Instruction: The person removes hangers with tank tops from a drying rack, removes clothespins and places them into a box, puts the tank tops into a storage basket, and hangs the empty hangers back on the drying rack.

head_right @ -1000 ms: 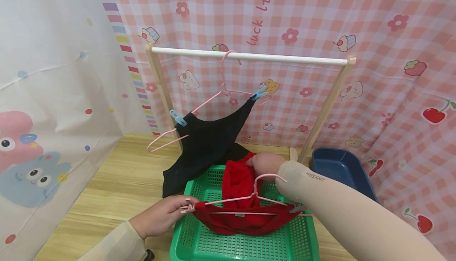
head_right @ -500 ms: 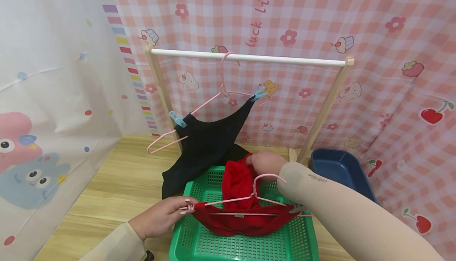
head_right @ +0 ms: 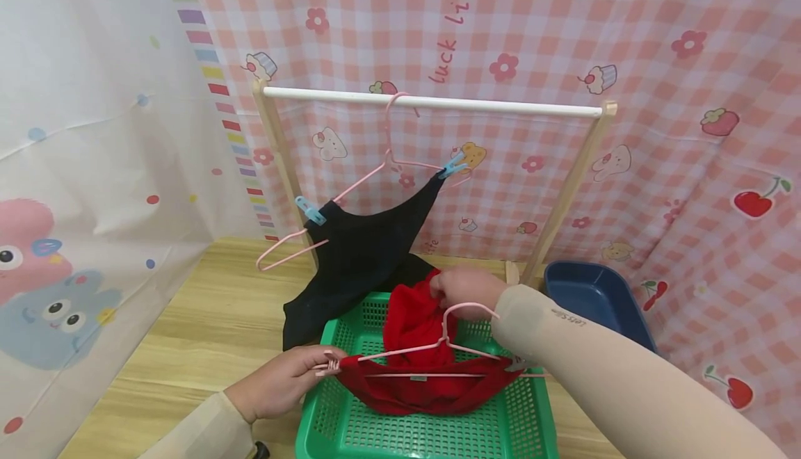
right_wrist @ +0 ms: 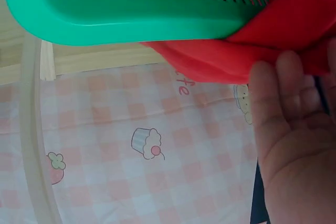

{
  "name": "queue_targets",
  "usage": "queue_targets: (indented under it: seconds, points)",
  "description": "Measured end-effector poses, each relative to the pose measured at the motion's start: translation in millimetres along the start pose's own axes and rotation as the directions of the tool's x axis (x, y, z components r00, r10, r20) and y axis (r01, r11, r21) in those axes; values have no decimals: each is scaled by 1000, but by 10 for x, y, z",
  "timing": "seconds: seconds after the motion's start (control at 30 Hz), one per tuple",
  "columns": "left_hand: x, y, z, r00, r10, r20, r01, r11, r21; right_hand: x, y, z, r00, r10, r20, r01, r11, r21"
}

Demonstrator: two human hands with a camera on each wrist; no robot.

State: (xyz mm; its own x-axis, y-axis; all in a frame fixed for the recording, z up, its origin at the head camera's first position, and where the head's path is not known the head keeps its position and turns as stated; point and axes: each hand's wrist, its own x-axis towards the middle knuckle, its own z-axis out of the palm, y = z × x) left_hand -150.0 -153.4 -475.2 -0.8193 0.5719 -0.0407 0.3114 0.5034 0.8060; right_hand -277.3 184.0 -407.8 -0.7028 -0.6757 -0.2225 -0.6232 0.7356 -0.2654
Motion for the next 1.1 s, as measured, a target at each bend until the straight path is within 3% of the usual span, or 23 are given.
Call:
queue_targets:
  seconds: [0.1, 0.2, 0.43, 0.6, 0.83, 1.1]
  points:
    - [0, 0, 4, 1000, 4, -4, -4, 1000, 7, 1, 12, 34, 997, 47, 61, -49, 998, 38]
    - [-4, -1, -1, 1000, -1, -4, 2, 1000, 8, 20, 30, 83, 995, 46, 84, -47, 999, 10]
    - [-4, -13, 7, 1000, 0, -3, 0, 1000, 10, 94, 81, 165, 1000, -24, 0, 23, 987, -157]
    - [-3, -38, 14, 1000, -8, -4, 8, 1000, 16, 99, 92, 163, 997, -54, -48, 44, 981, -189]
    - [0, -41, 14, 1000, -8, -4, 8, 1000, 21, 9, 48, 79, 996, -54, -75, 46, 994, -99]
    - [3, -43, 21, 1000, -11, -3, 12, 1000, 16, -91, -32, -39, 1000, -12, 23, 11, 999, 32]
